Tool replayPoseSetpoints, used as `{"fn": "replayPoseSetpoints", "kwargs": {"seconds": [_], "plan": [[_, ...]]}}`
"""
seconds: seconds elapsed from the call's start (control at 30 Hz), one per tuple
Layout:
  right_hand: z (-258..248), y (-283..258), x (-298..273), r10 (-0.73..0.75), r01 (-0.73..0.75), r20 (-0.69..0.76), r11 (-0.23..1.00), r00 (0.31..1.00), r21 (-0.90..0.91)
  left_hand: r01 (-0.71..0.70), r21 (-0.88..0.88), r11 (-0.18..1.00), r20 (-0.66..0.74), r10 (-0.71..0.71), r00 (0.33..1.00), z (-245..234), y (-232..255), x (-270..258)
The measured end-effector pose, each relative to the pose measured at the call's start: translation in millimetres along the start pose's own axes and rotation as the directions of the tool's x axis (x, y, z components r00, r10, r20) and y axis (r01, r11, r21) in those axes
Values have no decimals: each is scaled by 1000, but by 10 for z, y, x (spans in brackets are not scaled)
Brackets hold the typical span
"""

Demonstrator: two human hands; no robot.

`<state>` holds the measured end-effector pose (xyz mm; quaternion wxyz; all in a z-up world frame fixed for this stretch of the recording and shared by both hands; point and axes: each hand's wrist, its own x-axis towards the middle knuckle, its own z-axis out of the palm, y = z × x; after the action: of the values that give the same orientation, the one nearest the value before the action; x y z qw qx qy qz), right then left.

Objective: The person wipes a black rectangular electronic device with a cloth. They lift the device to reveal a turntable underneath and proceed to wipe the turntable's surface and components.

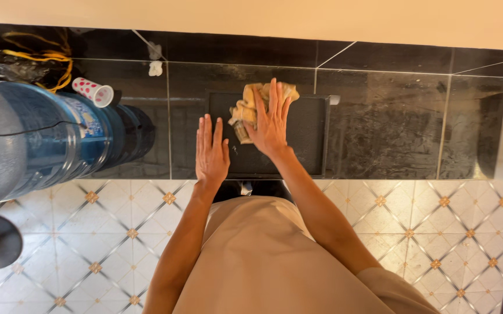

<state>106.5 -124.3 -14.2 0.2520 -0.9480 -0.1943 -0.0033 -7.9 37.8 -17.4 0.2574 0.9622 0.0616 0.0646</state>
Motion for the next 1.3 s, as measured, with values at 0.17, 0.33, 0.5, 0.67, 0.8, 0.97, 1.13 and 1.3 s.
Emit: {"fn": "replayPoseSetpoints", "kwargs": {"seconds": [0.17, 0.33, 0.5, 0.67, 0.8, 0.97, 1.13, 1.3], "plan": [[83, -5, 307, -17, 21, 41, 994, 999, -105, -17, 148, 989, 51, 10, 999, 46, 16, 36], [48, -60, 150, -4, 14, 85, 994, 996, -112, -5, 17, 1000, 25, 4, 1000, 2, 16, 24], [-77, -118, -161, -30, 46, 153, 994, 988, -104, -18, -51, 999, 17, 19, 1000, -46, 19, 39], [-173, -233, -499, -13, 36, 214, 994, 977, -105, -28, -121, 992, 14, 30, 999, -109, 15, 48], [-283, -323, -814, -44, 63, 213, 994, 976, -85, -67, -182, 981, -31, 63, 998, -120, -12, 30], [-415, -406, -1203, -10, 12, 290, 1000, 957, -5, -95, -206, 974, -57, 85, 995, -92, -40, 20], [-449, -473, -1393, -31, 31, 331, 999, 943, 4, -69, -203, 977, -40, 62, 997, -67, -46, 8], [-300, -501, -1209, 22, -13, 297, 999, 955, -32, -84, -297, 951, -38, 76, 996, -120, -46, -14]]}}
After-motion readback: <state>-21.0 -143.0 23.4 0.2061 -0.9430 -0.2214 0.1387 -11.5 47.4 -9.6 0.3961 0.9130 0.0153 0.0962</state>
